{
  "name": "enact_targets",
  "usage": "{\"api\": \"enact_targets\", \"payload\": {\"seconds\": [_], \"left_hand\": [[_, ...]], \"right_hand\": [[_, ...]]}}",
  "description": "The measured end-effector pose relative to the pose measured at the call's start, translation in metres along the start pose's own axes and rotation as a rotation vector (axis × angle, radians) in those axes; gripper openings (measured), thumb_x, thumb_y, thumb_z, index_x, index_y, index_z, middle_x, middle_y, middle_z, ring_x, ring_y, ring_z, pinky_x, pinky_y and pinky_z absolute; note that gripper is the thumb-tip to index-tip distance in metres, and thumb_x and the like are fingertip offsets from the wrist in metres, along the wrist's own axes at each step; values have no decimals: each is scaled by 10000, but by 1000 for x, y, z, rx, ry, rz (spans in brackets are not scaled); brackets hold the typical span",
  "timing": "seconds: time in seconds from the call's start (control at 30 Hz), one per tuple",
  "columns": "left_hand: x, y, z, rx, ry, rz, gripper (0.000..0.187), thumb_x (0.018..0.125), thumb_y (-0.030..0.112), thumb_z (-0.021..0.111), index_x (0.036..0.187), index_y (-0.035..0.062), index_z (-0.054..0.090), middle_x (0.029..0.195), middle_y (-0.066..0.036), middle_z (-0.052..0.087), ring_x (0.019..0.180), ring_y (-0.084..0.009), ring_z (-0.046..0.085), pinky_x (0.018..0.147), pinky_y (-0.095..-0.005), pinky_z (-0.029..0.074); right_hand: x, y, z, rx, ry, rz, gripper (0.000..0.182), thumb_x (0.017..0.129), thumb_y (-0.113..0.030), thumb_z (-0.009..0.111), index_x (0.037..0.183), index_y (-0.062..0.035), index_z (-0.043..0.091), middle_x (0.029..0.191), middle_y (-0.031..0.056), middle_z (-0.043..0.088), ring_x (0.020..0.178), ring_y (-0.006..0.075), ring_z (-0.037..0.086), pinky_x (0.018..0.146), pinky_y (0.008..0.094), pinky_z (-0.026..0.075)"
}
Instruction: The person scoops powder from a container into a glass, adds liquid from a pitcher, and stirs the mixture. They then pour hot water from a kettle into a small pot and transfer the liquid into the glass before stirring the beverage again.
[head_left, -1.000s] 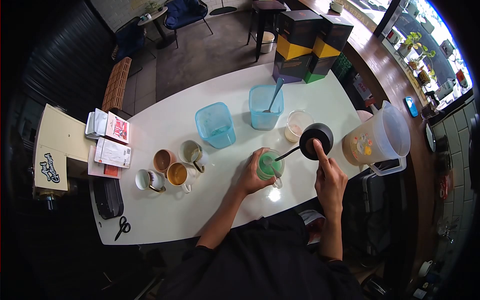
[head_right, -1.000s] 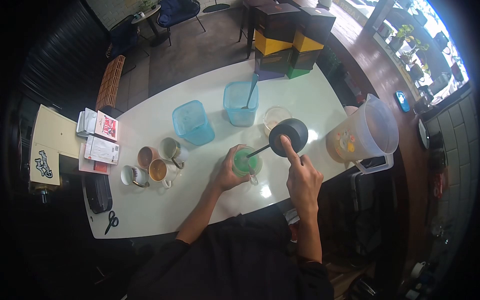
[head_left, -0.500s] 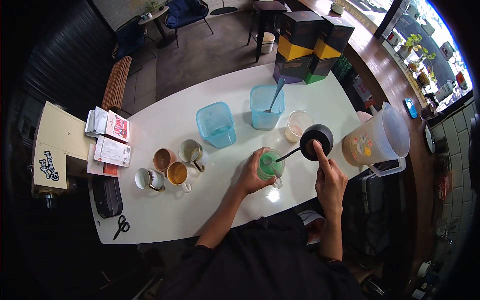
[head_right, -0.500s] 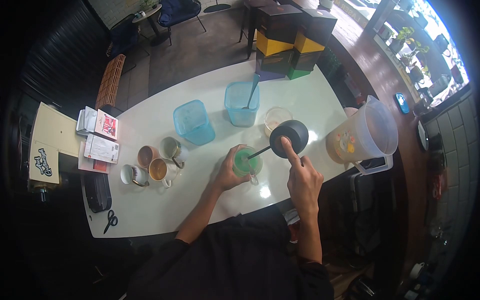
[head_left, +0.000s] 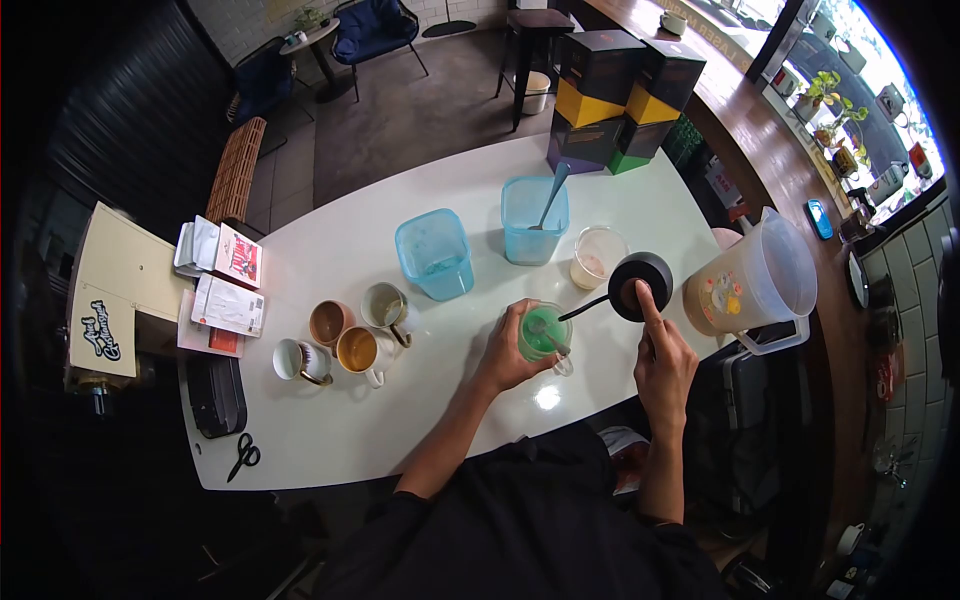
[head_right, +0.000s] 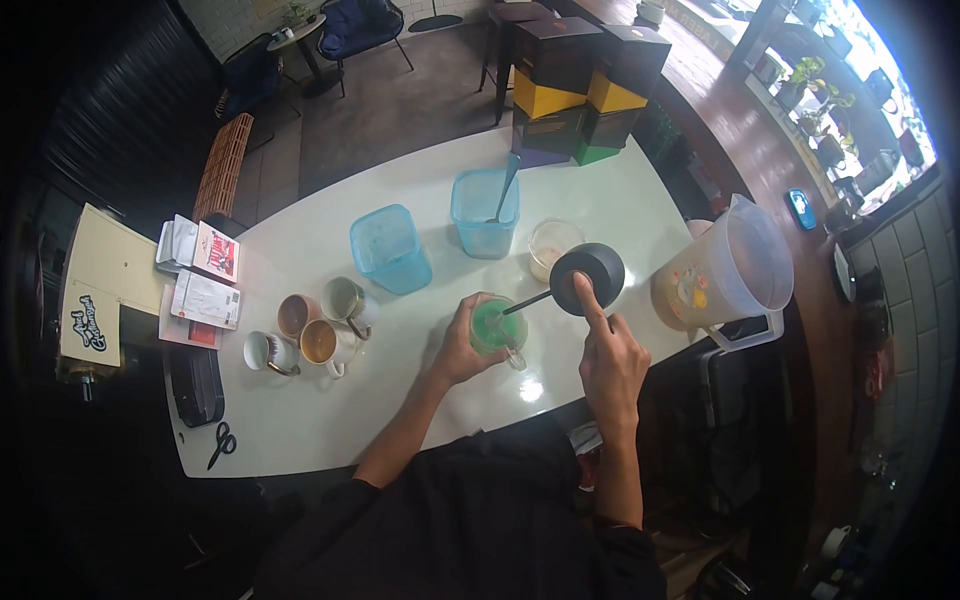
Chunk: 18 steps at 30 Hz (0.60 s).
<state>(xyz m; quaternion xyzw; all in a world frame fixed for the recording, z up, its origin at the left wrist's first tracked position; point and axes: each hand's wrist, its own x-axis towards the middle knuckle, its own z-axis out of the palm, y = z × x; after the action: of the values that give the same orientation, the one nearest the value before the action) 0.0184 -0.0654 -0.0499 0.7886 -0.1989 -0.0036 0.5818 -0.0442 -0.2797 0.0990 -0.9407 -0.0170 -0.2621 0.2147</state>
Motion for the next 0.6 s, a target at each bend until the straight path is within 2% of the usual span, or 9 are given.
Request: {"api": "enact_targets", "payload": {"seconds": [0.23, 0.57, 0.6], "left_hand": [[8, -7, 10, -26, 16, -16, 916, 646, 311, 899, 1358, 32, 394, 1339, -203, 516, 1252, -378, 513, 1067, -458, 421], [30, -5, 18, -3, 28, -20, 922, 648, 369, 903, 1346, 36, 400, 1329, -193, 533, 1250, -372, 516, 1056, -461, 428], [30, -3, 18, 16, 35, -6, 869, 662, 311, 905, 1316, 39, 403, 1301, -168, 546, 1215, -321, 549, 1027, -434, 455]], "right_hand": [[2, 2, 0, -16, 26, -9, 851, 773, 127, 611, 1466, -353, 493, 684, 99, 552, 570, 276, 568, 555, 432, 460], [7, 4, -7, -43, 37, 16, 850, 788, 121, 603, 1478, -359, 472, 696, 109, 553, 589, 288, 581, 582, 446, 461], [7, 6, -6, -45, 39, 23, 853, 788, 122, 601, 1479, -360, 469, 698, 113, 557, 595, 293, 586, 589, 450, 463]]}}
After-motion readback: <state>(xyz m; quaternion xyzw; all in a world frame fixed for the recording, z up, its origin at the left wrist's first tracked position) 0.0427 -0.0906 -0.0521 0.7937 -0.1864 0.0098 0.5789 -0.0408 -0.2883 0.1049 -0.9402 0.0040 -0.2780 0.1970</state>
